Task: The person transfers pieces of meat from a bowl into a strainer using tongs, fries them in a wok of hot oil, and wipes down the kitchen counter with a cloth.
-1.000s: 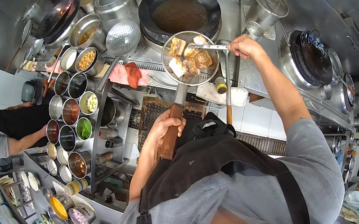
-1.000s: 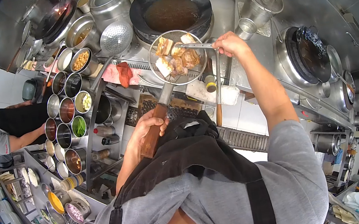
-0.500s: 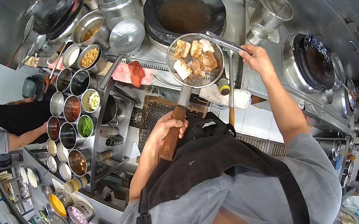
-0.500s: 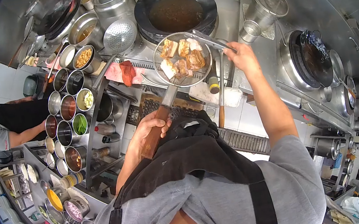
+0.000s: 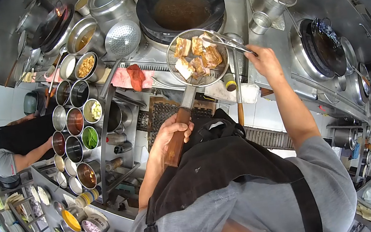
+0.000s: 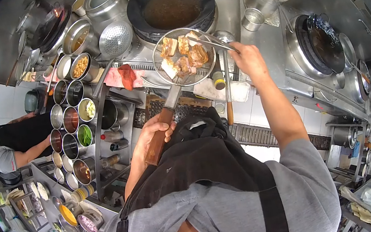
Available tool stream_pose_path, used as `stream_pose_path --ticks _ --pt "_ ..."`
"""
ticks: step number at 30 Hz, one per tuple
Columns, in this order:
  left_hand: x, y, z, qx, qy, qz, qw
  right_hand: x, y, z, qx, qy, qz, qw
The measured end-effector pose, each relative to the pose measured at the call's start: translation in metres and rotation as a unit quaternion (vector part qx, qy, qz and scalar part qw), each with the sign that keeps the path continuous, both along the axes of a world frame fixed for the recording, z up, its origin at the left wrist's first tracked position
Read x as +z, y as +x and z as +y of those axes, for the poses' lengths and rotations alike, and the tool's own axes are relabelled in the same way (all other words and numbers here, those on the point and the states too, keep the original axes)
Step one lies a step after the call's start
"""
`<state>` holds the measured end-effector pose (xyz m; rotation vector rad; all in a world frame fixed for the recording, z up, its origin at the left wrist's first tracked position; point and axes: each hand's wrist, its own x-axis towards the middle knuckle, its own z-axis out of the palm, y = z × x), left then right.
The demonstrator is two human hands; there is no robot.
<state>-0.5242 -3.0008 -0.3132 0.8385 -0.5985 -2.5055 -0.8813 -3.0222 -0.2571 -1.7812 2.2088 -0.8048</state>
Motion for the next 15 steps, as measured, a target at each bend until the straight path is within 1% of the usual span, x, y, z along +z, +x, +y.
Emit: stream_pose_path --ticks 1,3,4,6,8,10,13,15 --pt "0.001 0.0 0.0 0.005 0.0 -0.002 1.0 0.007 0.003 0.008 0.002 0.002 -0.001 1.0" --pt "-0.001 0.001 0.0 0.007 -0.002 -0.001 1.0 0.021 0.01 0.027 -0.062 0.1 -0.038 0.992" --pt "-0.002 0.0 -0.001 0.006 -0.005 0.001 1.0 0.011 0.01 0.036 -0.062 0.101 -0.038 0.992" --pt "-0.001 0.0 -0.002 0.007 -0.012 -0.005 1.0 -0.021 0.005 0.05 0.005 0.036 0.006 0.999" --pt "0.0 0.001 -0.002 0.005 -0.018 -0.014 1.0 -0.028 0.001 0.049 -0.017 0.036 -0.005 0.999" --pt "0.001 0.001 -0.004 0.002 -0.02 -0.023 1.0 -0.028 0.0 0.051 -0.041 0.033 -0.017 0.998" --pt "0.003 0.002 -0.003 0.01 -0.005 -0.022 1.0 -0.017 0.005 0.055 -0.029 0.052 -0.013 0.998" --pt "0.002 0.002 -0.002 0.009 -0.002 -0.016 1.0 -0.009 0.009 0.06 -0.054 0.081 -0.05 0.994"
